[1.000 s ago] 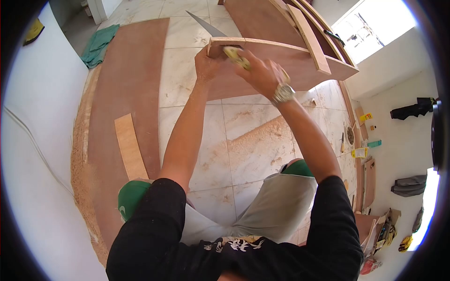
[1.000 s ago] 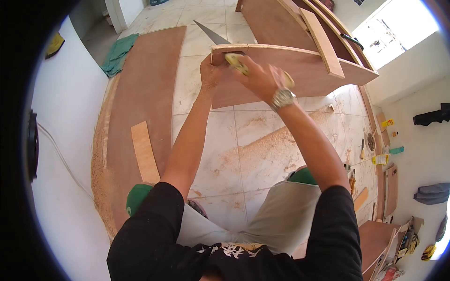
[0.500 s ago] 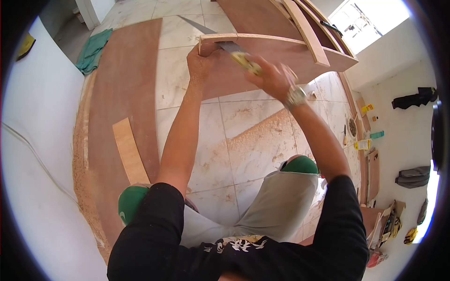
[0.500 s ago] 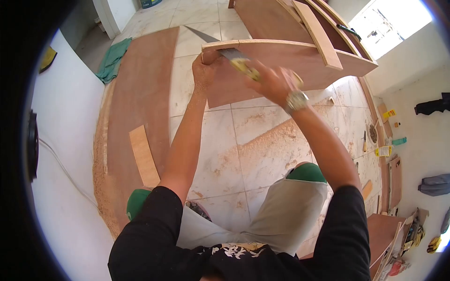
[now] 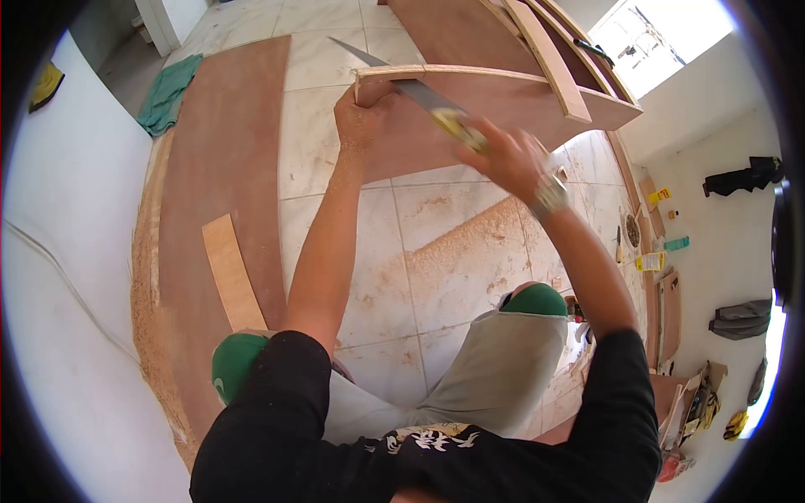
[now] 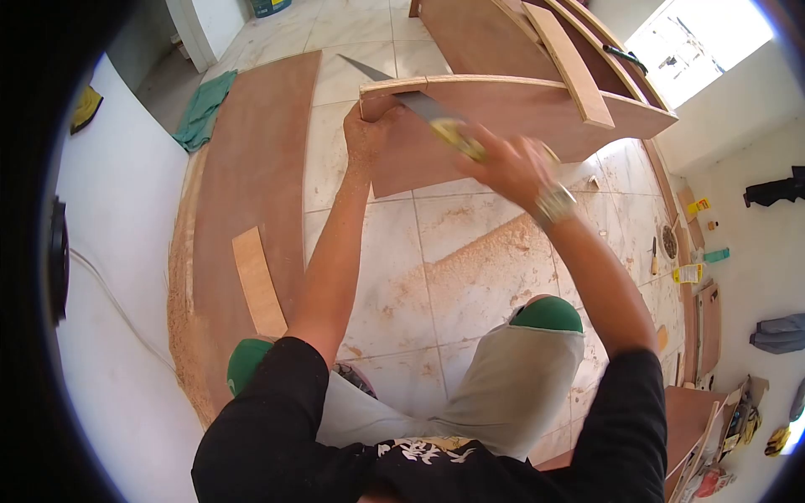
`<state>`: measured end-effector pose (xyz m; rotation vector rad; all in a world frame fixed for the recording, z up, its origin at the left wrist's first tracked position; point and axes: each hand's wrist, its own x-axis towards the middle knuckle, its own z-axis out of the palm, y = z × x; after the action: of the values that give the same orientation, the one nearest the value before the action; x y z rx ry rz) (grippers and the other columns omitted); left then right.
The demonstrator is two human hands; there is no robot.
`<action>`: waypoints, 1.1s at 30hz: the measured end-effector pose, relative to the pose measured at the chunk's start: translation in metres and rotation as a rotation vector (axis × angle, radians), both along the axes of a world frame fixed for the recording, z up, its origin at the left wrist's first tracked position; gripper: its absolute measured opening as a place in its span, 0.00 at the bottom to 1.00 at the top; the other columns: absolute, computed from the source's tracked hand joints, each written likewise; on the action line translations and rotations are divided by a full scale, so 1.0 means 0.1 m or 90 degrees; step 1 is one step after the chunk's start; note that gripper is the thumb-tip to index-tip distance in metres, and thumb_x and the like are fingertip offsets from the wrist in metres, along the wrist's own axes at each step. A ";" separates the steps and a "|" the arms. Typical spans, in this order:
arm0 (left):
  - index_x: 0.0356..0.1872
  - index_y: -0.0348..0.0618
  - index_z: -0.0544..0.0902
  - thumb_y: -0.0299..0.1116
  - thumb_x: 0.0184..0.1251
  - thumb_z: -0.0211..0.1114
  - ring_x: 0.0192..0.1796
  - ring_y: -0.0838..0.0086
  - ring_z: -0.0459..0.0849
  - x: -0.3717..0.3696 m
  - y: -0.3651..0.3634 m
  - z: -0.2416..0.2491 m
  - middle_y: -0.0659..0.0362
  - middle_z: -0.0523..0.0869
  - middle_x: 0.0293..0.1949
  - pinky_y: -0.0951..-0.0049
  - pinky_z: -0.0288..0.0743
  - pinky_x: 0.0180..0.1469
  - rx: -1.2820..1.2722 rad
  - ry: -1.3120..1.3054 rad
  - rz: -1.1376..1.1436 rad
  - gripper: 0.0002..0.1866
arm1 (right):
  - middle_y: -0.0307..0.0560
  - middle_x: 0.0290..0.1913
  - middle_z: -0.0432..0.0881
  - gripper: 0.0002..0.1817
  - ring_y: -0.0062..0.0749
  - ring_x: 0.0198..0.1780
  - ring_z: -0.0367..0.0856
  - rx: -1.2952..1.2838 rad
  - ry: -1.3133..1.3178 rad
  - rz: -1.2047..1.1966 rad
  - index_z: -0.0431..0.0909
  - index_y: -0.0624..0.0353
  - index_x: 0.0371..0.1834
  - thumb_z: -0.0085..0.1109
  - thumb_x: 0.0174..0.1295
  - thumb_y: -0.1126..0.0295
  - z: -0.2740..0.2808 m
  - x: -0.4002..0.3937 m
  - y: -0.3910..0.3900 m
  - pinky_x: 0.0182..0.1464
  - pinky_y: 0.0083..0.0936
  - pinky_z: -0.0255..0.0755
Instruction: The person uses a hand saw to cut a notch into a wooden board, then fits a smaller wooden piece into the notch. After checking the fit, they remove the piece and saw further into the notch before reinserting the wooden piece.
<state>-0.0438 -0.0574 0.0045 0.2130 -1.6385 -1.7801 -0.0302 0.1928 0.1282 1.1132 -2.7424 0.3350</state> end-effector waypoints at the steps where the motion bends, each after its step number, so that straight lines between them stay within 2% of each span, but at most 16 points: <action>1: 0.50 0.40 0.90 0.25 0.58 0.78 0.48 0.73 0.91 -0.06 -0.01 -0.05 0.58 0.94 0.43 0.71 0.82 0.52 0.013 0.028 -0.017 0.17 | 0.48 0.27 0.88 0.23 0.48 0.27 0.88 -0.008 0.116 0.045 0.83 0.39 0.61 0.65 0.67 0.46 -0.12 -0.31 -0.40 0.31 0.42 0.80; 3: 0.50 0.40 0.90 0.27 0.57 0.79 0.47 0.73 0.90 -0.16 -0.10 -0.15 0.58 0.94 0.43 0.70 0.82 0.52 0.041 0.080 -0.046 0.18 | 0.50 0.26 0.88 0.22 0.53 0.26 0.87 -0.044 0.121 0.110 0.82 0.41 0.61 0.61 0.69 0.45 -0.09 -0.38 -0.71 0.32 0.48 0.80; 6: 0.50 0.39 0.90 0.29 0.56 0.81 0.47 0.73 0.90 -0.13 -0.07 -0.12 0.58 0.94 0.44 0.70 0.82 0.51 0.041 0.056 -0.053 0.19 | 0.49 0.25 0.87 0.21 0.52 0.25 0.86 -0.098 0.088 0.085 0.84 0.40 0.60 0.63 0.67 0.47 -0.09 -0.15 -0.47 0.31 0.46 0.80; 8: 0.50 0.39 0.90 0.29 0.56 0.81 0.47 0.73 0.90 -0.05 -0.03 -0.07 0.58 0.94 0.44 0.70 0.82 0.51 -0.007 0.019 -0.027 0.19 | 0.48 0.27 0.89 0.22 0.47 0.25 0.88 -0.035 0.066 -0.004 0.84 0.39 0.61 0.68 0.64 0.49 0.00 0.19 0.05 0.30 0.41 0.81; 10: 0.50 0.39 0.90 0.29 0.56 0.81 0.46 0.73 0.90 -0.05 -0.04 -0.07 0.58 0.94 0.44 0.70 0.82 0.51 -0.025 0.006 -0.007 0.19 | 0.47 0.30 0.91 0.24 0.41 0.26 0.90 -0.066 0.115 0.007 0.84 0.38 0.61 0.71 0.62 0.51 -0.14 0.47 0.76 0.30 0.36 0.82; 12: 0.50 0.39 0.90 0.30 0.55 0.82 0.46 0.73 0.90 -0.12 -0.05 -0.10 0.58 0.94 0.44 0.70 0.82 0.51 -0.015 0.009 0.007 0.20 | 0.46 0.32 0.92 0.25 0.37 0.27 0.91 -0.040 0.156 0.030 0.83 0.39 0.62 0.72 0.62 0.51 -0.08 0.66 1.15 0.31 0.35 0.83; 15: 0.50 0.36 0.89 0.29 0.61 0.81 0.46 0.74 0.90 -0.03 -0.01 -0.02 0.58 0.93 0.45 0.72 0.82 0.51 -0.057 -0.020 0.010 0.18 | 0.46 0.32 0.92 0.25 0.38 0.25 0.90 -0.050 0.048 0.008 0.82 0.39 0.62 0.70 0.63 0.49 -0.21 0.10 0.63 0.30 0.36 0.83; 16: 0.49 0.36 0.89 0.29 0.61 0.80 0.46 0.74 0.89 -0.06 0.00 -0.06 0.58 0.93 0.45 0.72 0.82 0.51 -0.026 0.009 -0.008 0.17 | 0.46 0.29 0.91 0.23 0.43 0.26 0.89 0.012 0.025 -0.002 0.83 0.36 0.61 0.70 0.63 0.49 -0.02 -0.13 0.12 0.30 0.38 0.82; 17: 0.49 0.36 0.88 0.29 0.61 0.80 0.46 0.74 0.89 -0.15 -0.05 -0.15 0.58 0.93 0.45 0.72 0.82 0.51 0.000 0.039 -0.026 0.16 | 0.44 0.26 0.89 0.23 0.45 0.25 0.87 -0.034 0.094 0.078 0.83 0.35 0.61 0.68 0.64 0.46 -0.08 -0.38 -0.29 0.29 0.41 0.80; 19: 0.49 0.36 0.88 0.28 0.61 0.80 0.46 0.75 0.89 -0.13 -0.05 -0.14 0.58 0.93 0.45 0.72 0.82 0.51 0.034 0.057 -0.048 0.16 | 0.45 0.25 0.88 0.24 0.46 0.24 0.87 -0.053 0.147 0.136 0.83 0.37 0.62 0.68 0.64 0.46 -0.15 -0.52 -0.73 0.32 0.42 0.81; 22: 0.49 0.37 0.88 0.26 0.60 0.80 0.46 0.75 0.89 -0.10 -0.01 -0.06 0.58 0.93 0.44 0.71 0.82 0.51 0.035 0.054 -0.035 0.16 | 0.48 0.27 0.89 0.24 0.47 0.25 0.87 -0.068 0.103 0.073 0.83 0.38 0.62 0.68 0.64 0.46 -0.13 -0.26 -0.53 0.33 0.44 0.81; 24: 0.50 0.38 0.89 0.24 0.58 0.80 0.46 0.74 0.90 -0.10 -0.05 -0.13 0.58 0.94 0.43 0.71 0.82 0.50 -0.020 0.045 -0.028 0.18 | 0.47 0.27 0.89 0.24 0.46 0.27 0.89 -0.038 0.079 0.010 0.83 0.40 0.62 0.68 0.64 0.48 -0.08 0.11 -0.02 0.32 0.41 0.81; 26: 0.50 0.38 0.90 0.25 0.58 0.80 0.46 0.74 0.90 -0.09 -0.04 -0.10 0.58 0.94 0.43 0.71 0.82 0.50 -0.014 0.036 -0.012 0.18 | 0.48 0.29 0.91 0.25 0.43 0.27 0.90 -0.067 0.085 0.005 0.82 0.43 0.62 0.68 0.64 0.49 -0.19 0.47 0.65 0.32 0.40 0.82; 28: 0.50 0.38 0.89 0.26 0.58 0.80 0.46 0.75 0.89 -0.10 -0.03 -0.05 0.58 0.94 0.44 0.71 0.82 0.51 -0.018 0.023 0.006 0.17 | 0.48 0.31 0.92 0.25 0.42 0.27 0.90 -0.023 0.107 -0.011 0.82 0.46 0.61 0.69 0.64 0.49 -0.08 0.76 1.04 0.33 0.38 0.83; 31: 0.50 0.38 0.89 0.27 0.60 0.80 0.48 0.76 0.89 -0.01 0.00 -0.05 0.59 0.93 0.46 0.72 0.81 0.52 -0.029 -0.001 -0.004 0.17 | 0.49 0.30 0.91 0.25 0.44 0.26 0.89 -0.017 0.085 -0.018 0.83 0.44 0.60 0.68 0.64 0.47 -0.12 0.36 0.71 0.32 0.38 0.82; 33: 0.51 0.38 0.89 0.25 0.60 0.78 0.48 0.76 0.89 0.00 0.01 -0.01 0.59 0.93 0.46 0.72 0.82 0.52 -0.012 0.003 -0.035 0.17 | 0.49 0.29 0.91 0.25 0.44 0.27 0.90 0.023 0.038 -0.001 0.82 0.43 0.62 0.68 0.64 0.50 0.06 -0.05 -0.01 0.33 0.39 0.83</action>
<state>-0.0443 -0.0564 0.0034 0.1554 -1.6720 -1.8032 -0.0348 0.1921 0.1337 1.1120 -2.7075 0.2492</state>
